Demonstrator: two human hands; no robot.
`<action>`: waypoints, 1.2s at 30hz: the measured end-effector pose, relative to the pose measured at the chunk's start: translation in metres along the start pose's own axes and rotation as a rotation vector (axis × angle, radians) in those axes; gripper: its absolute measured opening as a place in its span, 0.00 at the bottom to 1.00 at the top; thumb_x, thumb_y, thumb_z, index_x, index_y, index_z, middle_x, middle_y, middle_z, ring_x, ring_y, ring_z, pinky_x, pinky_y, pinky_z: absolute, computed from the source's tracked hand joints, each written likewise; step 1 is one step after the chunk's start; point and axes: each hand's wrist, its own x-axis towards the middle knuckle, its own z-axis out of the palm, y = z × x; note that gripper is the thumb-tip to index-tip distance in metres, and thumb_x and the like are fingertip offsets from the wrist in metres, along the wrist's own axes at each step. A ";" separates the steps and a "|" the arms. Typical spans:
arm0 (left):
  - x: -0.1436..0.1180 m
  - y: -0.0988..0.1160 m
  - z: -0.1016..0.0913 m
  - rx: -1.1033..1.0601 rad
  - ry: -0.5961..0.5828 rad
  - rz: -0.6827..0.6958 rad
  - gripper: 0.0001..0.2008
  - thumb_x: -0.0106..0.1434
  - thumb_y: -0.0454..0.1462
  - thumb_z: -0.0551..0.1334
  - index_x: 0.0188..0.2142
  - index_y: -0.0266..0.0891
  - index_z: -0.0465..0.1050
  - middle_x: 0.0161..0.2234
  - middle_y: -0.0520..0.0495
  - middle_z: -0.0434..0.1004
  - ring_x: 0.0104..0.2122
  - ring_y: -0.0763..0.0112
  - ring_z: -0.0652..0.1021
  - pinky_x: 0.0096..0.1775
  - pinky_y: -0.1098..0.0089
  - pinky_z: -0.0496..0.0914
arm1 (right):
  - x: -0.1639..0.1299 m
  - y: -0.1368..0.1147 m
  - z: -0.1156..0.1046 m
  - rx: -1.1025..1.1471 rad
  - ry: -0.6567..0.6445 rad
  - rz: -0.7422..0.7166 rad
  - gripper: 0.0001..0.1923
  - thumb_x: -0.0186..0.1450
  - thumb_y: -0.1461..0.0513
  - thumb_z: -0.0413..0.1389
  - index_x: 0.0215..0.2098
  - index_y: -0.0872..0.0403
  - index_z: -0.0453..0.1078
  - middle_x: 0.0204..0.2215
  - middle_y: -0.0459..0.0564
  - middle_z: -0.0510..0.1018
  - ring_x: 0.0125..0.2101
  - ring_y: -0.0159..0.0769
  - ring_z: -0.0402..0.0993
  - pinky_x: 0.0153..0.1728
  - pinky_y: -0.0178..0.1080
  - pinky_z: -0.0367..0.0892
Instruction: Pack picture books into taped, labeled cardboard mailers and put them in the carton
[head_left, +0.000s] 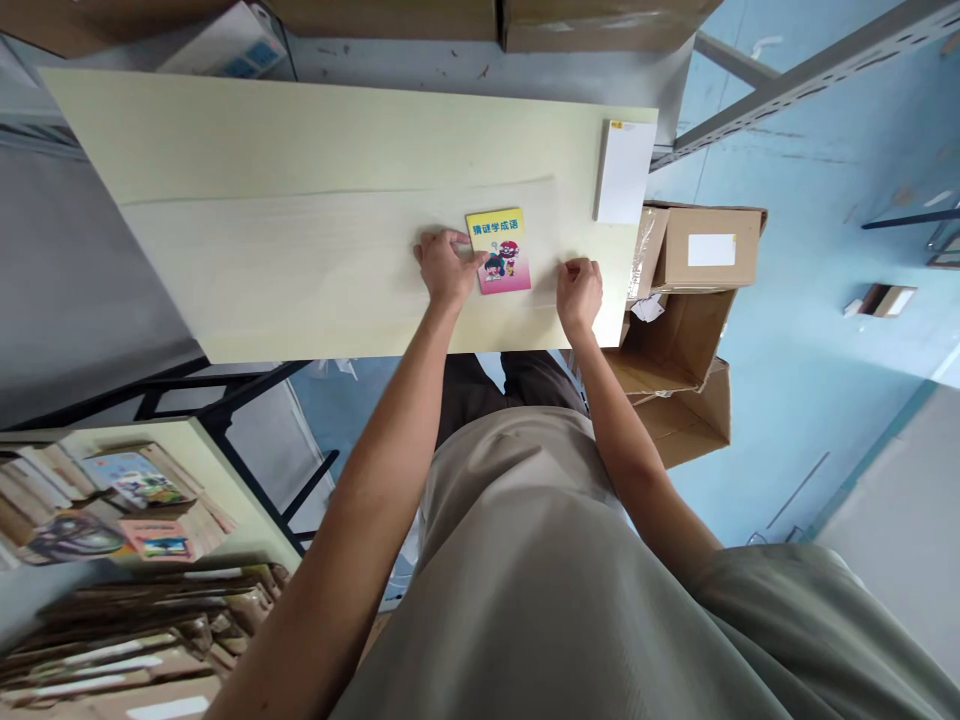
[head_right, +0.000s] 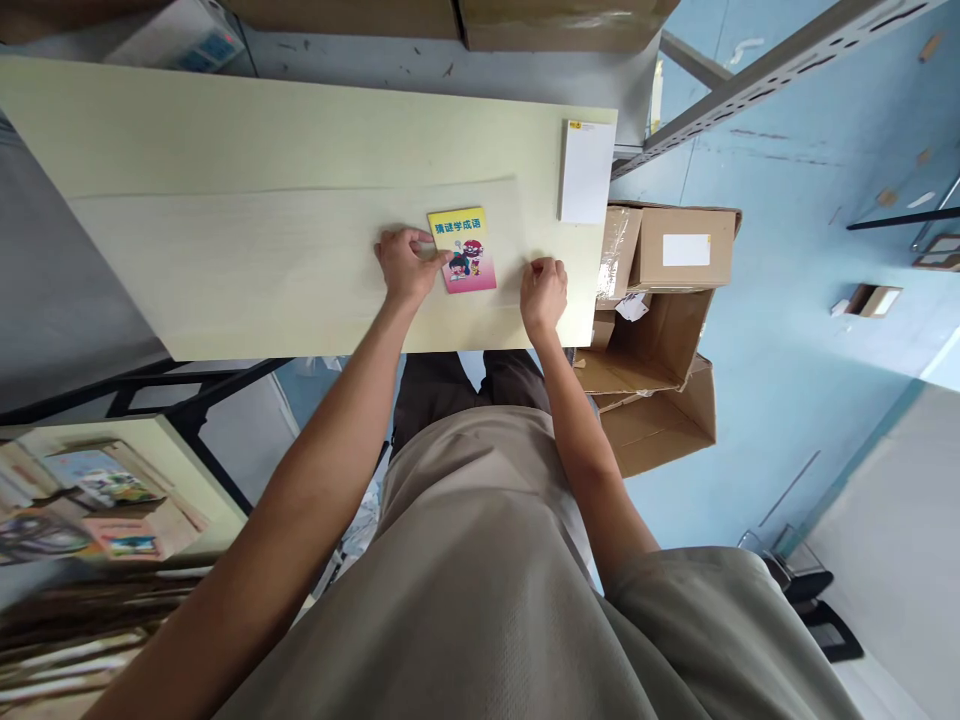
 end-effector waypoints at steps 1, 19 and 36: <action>0.002 -0.002 0.000 0.009 -0.002 -0.006 0.19 0.61 0.36 0.84 0.41 0.44 0.76 0.46 0.44 0.75 0.57 0.49 0.77 0.72 0.35 0.71 | 0.001 0.001 -0.002 0.002 0.003 -0.002 0.05 0.82 0.61 0.55 0.47 0.50 0.72 0.53 0.61 0.82 0.55 0.52 0.84 0.65 0.58 0.77; -0.007 -0.010 -0.005 0.112 -0.066 0.222 0.15 0.73 0.48 0.77 0.40 0.45 0.77 0.46 0.39 0.83 0.68 0.36 0.78 0.79 0.32 0.61 | -0.026 -0.068 0.017 0.067 -0.116 -0.427 0.04 0.82 0.59 0.59 0.47 0.48 0.75 0.58 0.60 0.82 0.59 0.50 0.82 0.65 0.56 0.81; -0.041 -0.001 -0.026 -0.051 -0.049 0.127 0.13 0.73 0.48 0.76 0.50 0.48 0.79 0.54 0.39 0.83 0.65 0.43 0.83 0.74 0.43 0.74 | -0.042 -0.092 0.046 -0.015 -0.279 -0.470 0.20 0.89 0.49 0.48 0.63 0.49 0.77 0.80 0.62 0.71 0.79 0.60 0.68 0.78 0.71 0.72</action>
